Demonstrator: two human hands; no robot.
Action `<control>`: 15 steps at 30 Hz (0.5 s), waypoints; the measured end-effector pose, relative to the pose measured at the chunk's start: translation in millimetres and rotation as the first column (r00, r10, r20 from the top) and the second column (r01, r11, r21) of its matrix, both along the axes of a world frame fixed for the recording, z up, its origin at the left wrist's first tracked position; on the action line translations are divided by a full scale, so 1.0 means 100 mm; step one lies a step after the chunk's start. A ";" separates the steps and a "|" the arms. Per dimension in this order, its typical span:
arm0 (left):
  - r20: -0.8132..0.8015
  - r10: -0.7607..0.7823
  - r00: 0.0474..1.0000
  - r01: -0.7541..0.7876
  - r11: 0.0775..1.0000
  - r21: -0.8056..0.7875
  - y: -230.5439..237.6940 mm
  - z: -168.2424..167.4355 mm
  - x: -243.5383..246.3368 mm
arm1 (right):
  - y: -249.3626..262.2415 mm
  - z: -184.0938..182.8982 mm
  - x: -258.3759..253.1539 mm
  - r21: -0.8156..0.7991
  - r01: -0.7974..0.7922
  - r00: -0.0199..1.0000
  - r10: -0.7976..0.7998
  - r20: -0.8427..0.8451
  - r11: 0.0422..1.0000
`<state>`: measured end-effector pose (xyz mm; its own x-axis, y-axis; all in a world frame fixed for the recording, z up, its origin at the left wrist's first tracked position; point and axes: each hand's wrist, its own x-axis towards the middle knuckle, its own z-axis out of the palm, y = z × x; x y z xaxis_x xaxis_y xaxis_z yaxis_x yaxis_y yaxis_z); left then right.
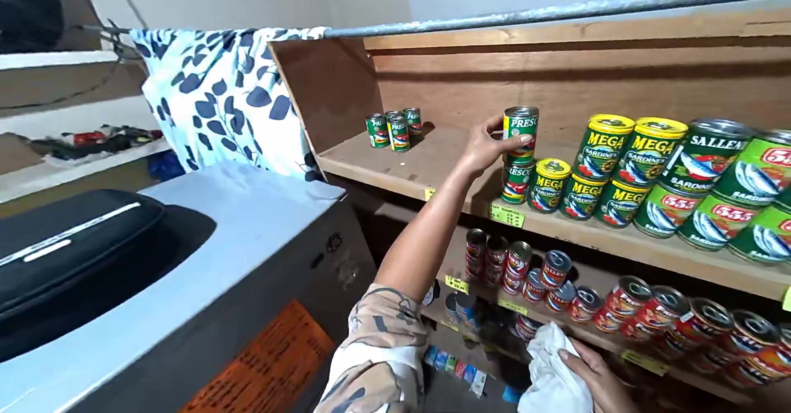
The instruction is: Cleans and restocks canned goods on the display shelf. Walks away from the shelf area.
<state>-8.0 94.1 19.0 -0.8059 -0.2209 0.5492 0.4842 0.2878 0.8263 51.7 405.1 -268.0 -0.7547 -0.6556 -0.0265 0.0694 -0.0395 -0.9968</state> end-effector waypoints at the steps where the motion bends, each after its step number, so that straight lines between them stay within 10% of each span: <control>1: -0.005 -0.013 1.000 0.013 1.000 -0.003 -0.01 -0.01 -0.01 | -0.01 0.00 0.01 0.013 0.016 1.000 -0.017 0.011 1.000; 15: 0.048 -0.114 0.992 0.116 0.991 -0.062 -0.04 -0.13 -0.02 | -0.14 0.00 0.06 0.028 0.026 0.998 -0.027 0.057 0.999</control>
